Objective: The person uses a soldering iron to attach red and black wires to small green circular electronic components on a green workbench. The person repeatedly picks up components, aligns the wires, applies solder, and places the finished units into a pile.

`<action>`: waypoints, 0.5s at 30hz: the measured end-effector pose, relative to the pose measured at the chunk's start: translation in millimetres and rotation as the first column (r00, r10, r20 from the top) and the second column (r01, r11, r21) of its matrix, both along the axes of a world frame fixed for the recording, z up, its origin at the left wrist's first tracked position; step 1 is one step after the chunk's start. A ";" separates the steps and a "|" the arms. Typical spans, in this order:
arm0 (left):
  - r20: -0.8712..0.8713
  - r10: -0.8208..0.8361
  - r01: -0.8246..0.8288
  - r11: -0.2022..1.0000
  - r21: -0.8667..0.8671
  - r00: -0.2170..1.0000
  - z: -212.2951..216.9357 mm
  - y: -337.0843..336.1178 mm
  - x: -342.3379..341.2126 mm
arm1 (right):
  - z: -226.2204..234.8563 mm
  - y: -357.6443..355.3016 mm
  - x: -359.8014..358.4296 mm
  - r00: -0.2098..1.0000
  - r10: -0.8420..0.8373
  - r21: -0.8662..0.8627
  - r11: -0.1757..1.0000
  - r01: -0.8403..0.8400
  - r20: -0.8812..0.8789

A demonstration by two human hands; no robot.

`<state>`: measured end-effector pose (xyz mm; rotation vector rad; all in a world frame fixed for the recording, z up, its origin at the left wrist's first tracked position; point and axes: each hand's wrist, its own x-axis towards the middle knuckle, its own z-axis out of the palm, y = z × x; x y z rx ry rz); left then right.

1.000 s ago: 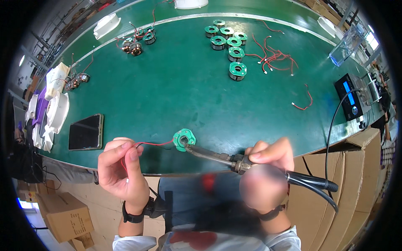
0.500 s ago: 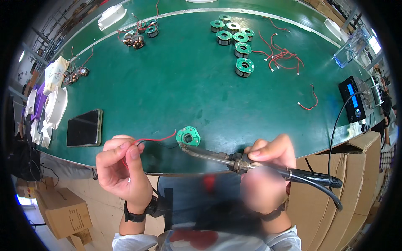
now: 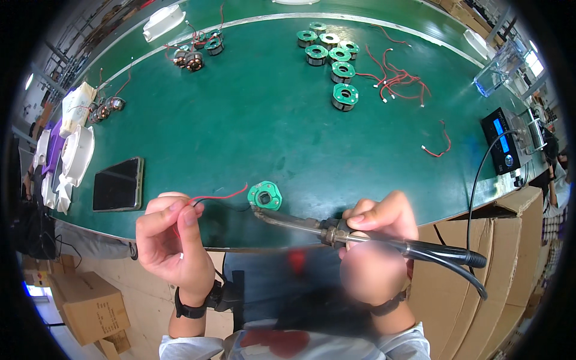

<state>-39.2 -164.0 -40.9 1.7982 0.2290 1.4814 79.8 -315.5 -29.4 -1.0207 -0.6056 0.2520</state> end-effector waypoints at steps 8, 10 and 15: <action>0.007 -0.003 0.003 1.000 -0.014 1.000 1.0 -0.9 0.1 | -0.2 1.3 0.2 1.000 -0.004 0.013 1.000 0.004 -0.001; 0.018 -0.015 0.016 0.999 -0.028 1.000 2.0 -1.7 0.9 | 0.2 1.1 -0.2 1.000 -0.006 0.007 1.000 0.006 -0.003; 0.014 -0.039 0.039 0.999 -0.037 0.999 6.7 -1.0 2.4 | 0.6 1.1 0.0 1.000 0.001 -0.005 1.000 -0.001 -0.004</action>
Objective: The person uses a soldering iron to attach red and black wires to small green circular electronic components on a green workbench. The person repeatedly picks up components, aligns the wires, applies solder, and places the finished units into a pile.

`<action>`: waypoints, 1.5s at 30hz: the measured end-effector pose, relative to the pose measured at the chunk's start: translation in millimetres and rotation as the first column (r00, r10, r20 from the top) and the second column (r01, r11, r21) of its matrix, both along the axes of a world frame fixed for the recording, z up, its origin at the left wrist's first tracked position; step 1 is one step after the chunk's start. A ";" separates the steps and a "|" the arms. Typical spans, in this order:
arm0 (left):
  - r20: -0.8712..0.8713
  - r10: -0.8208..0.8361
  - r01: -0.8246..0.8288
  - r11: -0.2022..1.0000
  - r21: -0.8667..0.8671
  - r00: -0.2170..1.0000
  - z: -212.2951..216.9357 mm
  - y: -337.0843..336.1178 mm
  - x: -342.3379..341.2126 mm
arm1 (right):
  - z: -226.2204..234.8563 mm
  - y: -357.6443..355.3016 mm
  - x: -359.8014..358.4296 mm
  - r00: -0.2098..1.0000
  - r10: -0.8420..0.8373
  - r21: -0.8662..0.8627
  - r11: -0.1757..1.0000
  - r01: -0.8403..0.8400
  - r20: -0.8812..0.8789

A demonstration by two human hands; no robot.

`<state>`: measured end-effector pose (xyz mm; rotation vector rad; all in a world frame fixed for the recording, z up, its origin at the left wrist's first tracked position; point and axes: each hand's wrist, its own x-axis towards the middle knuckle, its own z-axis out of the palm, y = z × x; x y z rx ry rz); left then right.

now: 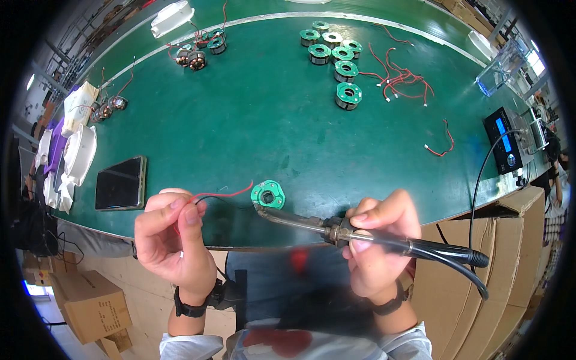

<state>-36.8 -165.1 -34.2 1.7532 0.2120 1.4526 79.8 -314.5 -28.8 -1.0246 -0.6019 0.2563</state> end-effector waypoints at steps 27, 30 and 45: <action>-0.768 -0.080 0.226 0.970 0.086 0.635 84.3 64.3 72.7 | 7.5 -66.2 33.0 0.946 -0.325 0.277 0.909 0.311 0.005; -0.785 -0.040 0.173 0.981 0.087 0.619 81.9 48.0 30.6 | 5.2 -72.5 32.4 0.952 -0.305 0.276 0.914 0.297 -0.014; -0.825 -0.020 0.331 0.922 0.204 0.565 52.2 22.4 52.1 | -5.7 -81.1 24.9 0.940 -0.339 0.156 0.928 0.338 -0.021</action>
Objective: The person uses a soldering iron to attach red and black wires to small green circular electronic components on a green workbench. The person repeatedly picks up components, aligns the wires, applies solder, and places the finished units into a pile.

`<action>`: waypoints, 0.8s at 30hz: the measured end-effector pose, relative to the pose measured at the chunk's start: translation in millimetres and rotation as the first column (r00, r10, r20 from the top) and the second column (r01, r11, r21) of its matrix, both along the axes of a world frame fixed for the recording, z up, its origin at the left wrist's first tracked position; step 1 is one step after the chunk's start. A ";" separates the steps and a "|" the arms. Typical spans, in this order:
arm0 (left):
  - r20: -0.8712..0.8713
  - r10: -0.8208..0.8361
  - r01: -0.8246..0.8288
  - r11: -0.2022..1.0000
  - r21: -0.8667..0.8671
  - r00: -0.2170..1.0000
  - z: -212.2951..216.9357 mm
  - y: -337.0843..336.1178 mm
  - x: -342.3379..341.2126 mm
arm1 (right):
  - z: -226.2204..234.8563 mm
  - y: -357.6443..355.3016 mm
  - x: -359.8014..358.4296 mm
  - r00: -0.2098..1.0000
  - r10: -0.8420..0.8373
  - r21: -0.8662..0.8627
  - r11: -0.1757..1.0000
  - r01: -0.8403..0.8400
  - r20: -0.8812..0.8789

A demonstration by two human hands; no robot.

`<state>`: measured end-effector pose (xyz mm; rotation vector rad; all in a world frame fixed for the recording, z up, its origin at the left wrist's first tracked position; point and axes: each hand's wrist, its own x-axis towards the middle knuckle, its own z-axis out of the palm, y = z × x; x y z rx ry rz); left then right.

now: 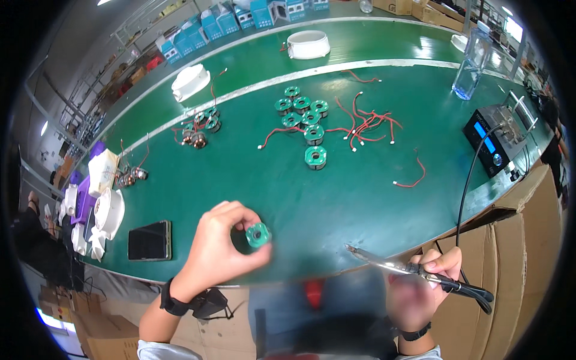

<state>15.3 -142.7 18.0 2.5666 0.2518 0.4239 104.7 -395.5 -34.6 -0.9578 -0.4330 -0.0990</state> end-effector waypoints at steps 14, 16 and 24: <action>0.138 0.127 -0.129 0.992 0.008 0.982 11.7 63.9 92.3 | 7.4 -14.9 5.1 0.993 -0.001 0.156 0.988 0.019 -0.115; 0.001 0.151 -0.151 0.985 0.082 0.988 3.2 75.8 97.1 | 10.0 -17.1 5.3 0.992 0.005 0.163 0.987 0.015 -0.123; 0.091 0.237 -0.254 0.916 0.310 0.967 12.3 68.9 95.8 | 6.0 -22.8 8.7 0.999 -0.022 0.148 0.989 0.025 -0.024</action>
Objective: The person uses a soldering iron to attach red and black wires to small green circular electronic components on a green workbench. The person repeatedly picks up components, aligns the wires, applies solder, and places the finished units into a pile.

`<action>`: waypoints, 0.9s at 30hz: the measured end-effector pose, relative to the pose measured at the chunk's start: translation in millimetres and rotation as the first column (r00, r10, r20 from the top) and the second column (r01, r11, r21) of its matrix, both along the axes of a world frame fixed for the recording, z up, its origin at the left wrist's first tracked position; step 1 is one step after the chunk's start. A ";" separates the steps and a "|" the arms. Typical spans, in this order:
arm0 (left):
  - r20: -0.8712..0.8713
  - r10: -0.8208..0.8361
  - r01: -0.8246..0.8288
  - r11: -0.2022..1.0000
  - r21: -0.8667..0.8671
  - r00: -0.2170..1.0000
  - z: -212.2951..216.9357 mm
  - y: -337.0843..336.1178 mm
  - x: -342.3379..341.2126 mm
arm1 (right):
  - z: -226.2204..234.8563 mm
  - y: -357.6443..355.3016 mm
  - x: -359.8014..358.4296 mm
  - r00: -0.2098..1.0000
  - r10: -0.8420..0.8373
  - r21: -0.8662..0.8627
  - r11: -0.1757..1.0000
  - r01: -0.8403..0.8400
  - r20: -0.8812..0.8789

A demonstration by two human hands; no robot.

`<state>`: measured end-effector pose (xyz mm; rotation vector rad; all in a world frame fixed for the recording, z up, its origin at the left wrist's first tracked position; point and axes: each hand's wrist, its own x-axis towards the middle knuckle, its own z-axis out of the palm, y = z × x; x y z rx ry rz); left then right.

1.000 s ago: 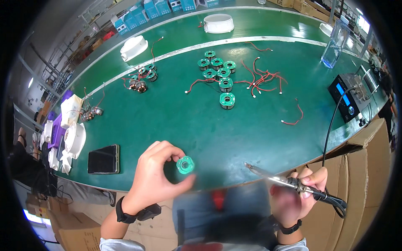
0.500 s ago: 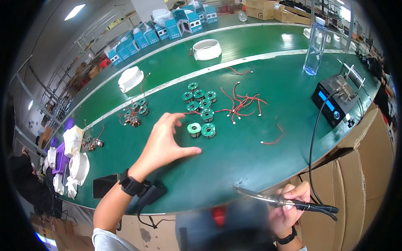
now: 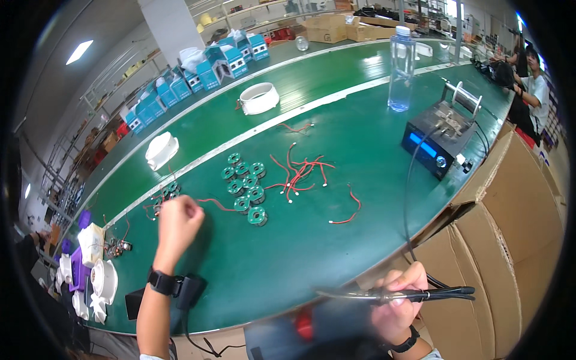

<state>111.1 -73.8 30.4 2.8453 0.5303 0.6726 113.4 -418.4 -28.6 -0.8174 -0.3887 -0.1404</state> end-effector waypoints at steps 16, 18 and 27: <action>0.071 -0.396 0.392 0.839 -0.378 0.916 32.1 -52.1 52.4 | -13.6 5.5 -16.7 0.998 0.060 -0.088 0.994 -0.060 -0.006; 0.026 -0.320 0.303 0.862 -0.407 0.947 38.1 -20.0 28.1 | -16.1 5.7 -16.4 0.999 0.039 -0.127 0.991 -0.044 -0.038; -0.274 0.261 -0.334 0.905 -0.264 0.925 37.8 112.0 -50.8 | -12.2 21.6 -14.3 0.992 0.123 -0.069 0.990 -0.124 -0.022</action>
